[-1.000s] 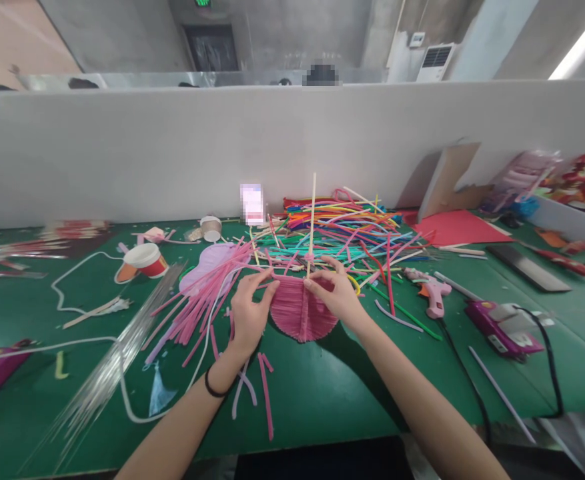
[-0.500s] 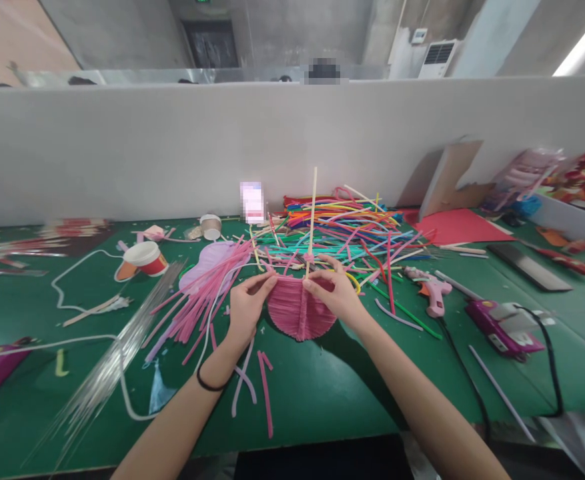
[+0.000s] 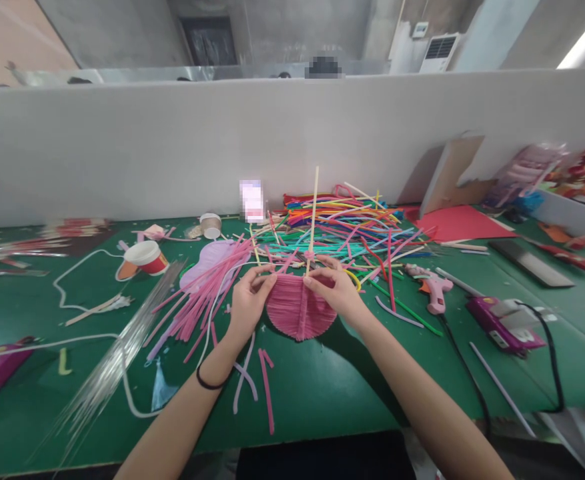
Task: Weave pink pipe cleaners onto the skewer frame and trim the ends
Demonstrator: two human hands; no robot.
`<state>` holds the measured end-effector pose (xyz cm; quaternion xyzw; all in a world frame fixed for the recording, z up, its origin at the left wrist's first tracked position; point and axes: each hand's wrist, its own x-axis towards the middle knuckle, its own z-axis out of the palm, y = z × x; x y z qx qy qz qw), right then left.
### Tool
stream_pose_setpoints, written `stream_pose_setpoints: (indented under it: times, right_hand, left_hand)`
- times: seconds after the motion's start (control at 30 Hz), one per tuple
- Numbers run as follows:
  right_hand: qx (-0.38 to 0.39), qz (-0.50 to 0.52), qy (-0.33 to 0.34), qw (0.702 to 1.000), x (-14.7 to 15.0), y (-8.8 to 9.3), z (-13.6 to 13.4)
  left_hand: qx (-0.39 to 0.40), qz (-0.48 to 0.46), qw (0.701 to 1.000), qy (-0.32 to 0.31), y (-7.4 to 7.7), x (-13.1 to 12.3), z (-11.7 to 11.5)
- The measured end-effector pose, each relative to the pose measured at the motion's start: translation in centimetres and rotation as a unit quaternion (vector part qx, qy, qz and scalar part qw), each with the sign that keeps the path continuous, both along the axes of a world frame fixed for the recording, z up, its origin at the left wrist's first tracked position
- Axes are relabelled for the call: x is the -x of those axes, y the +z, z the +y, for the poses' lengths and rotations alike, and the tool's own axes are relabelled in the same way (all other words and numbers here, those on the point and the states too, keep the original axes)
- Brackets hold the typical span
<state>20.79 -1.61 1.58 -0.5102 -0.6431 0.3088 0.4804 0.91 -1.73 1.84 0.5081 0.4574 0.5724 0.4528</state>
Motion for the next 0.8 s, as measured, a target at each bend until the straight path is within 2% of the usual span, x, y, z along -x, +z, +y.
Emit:
stream_pose_setpoints:
  times: [0.2, 0.47, 0.6, 0.7, 0.8]
  right_hand:
    - [0.001, 0.003, -0.007, 1.0, 0.2, -0.3, 0.0]
    - [-0.009, 0.002, -0.01, 1.0, 0.4, -0.7, 0.0]
    - [0.007, 0.022, -0.002, 1.0, 0.3, -0.3, 0.0]
    - [0.029, 0.04, 0.015, 0.999, 0.3, 0.0, -0.1]
    - [0.043, 0.058, 0.032, 0.997, 0.3, 0.2, -0.1]
  left_hand:
    - [-0.012, 0.011, 0.997, 0.072, -0.8, 0.1, 0.2]
    - [-0.073, 0.158, 0.983, 0.065, -0.4, 0.5, 0.0]
    - [-0.14, 0.227, 0.961, 0.072, 0.0, 1.2, 0.2]
    - [-0.201, 0.279, 0.938, 0.036, 0.4, 1.9, 0.5]
    - [-0.219, 0.33, 0.918, 0.024, 0.4, 2.5, 0.8]
